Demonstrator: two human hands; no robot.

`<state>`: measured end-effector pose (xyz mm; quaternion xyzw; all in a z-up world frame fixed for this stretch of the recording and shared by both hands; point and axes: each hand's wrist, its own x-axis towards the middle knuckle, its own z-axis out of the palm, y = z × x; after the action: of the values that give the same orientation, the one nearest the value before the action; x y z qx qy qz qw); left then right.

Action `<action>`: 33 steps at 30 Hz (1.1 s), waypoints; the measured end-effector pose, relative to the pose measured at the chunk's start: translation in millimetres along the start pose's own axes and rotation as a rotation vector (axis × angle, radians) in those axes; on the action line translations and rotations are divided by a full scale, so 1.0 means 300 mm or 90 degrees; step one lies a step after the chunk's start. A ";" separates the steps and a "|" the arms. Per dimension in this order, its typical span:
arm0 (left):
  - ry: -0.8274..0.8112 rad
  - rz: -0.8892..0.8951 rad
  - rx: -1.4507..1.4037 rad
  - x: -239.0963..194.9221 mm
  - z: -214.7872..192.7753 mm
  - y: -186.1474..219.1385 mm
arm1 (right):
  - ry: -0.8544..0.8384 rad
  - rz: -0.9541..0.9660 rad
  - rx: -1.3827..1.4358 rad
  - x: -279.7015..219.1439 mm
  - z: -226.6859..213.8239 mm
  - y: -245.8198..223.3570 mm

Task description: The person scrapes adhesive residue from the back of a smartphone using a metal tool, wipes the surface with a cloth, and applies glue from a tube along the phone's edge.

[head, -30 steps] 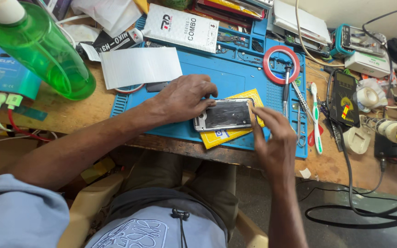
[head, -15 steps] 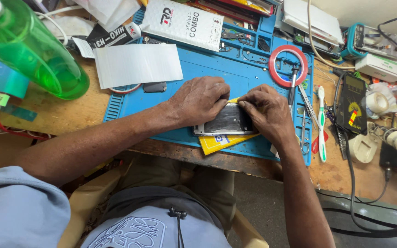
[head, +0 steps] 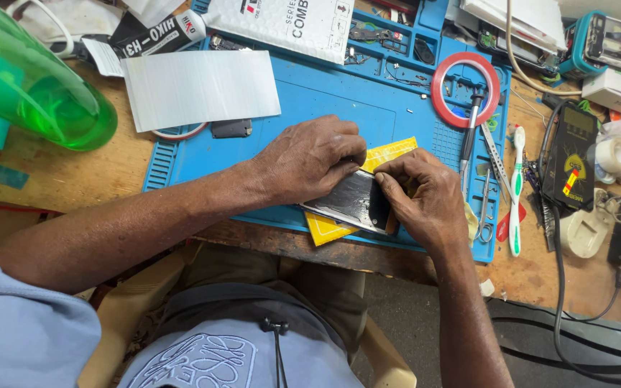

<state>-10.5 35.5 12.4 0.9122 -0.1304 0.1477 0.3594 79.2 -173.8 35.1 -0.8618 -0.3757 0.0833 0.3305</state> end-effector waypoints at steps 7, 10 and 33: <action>-0.027 -0.025 0.019 0.009 -0.004 0.007 | 0.038 -0.080 -0.063 -0.018 0.010 -0.008; -0.031 -0.021 0.003 0.008 -0.007 0.010 | 0.075 -0.179 -0.135 -0.032 0.016 -0.014; 0.000 -0.064 0.024 -0.064 -0.152 -0.009 | 0.076 -0.157 -0.090 -0.032 -0.010 -0.045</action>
<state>-35.3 71.4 35.6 0.9242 -0.0817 0.1317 0.3492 65.7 -175.3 44.8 -0.8337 -0.4631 -0.0356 0.2987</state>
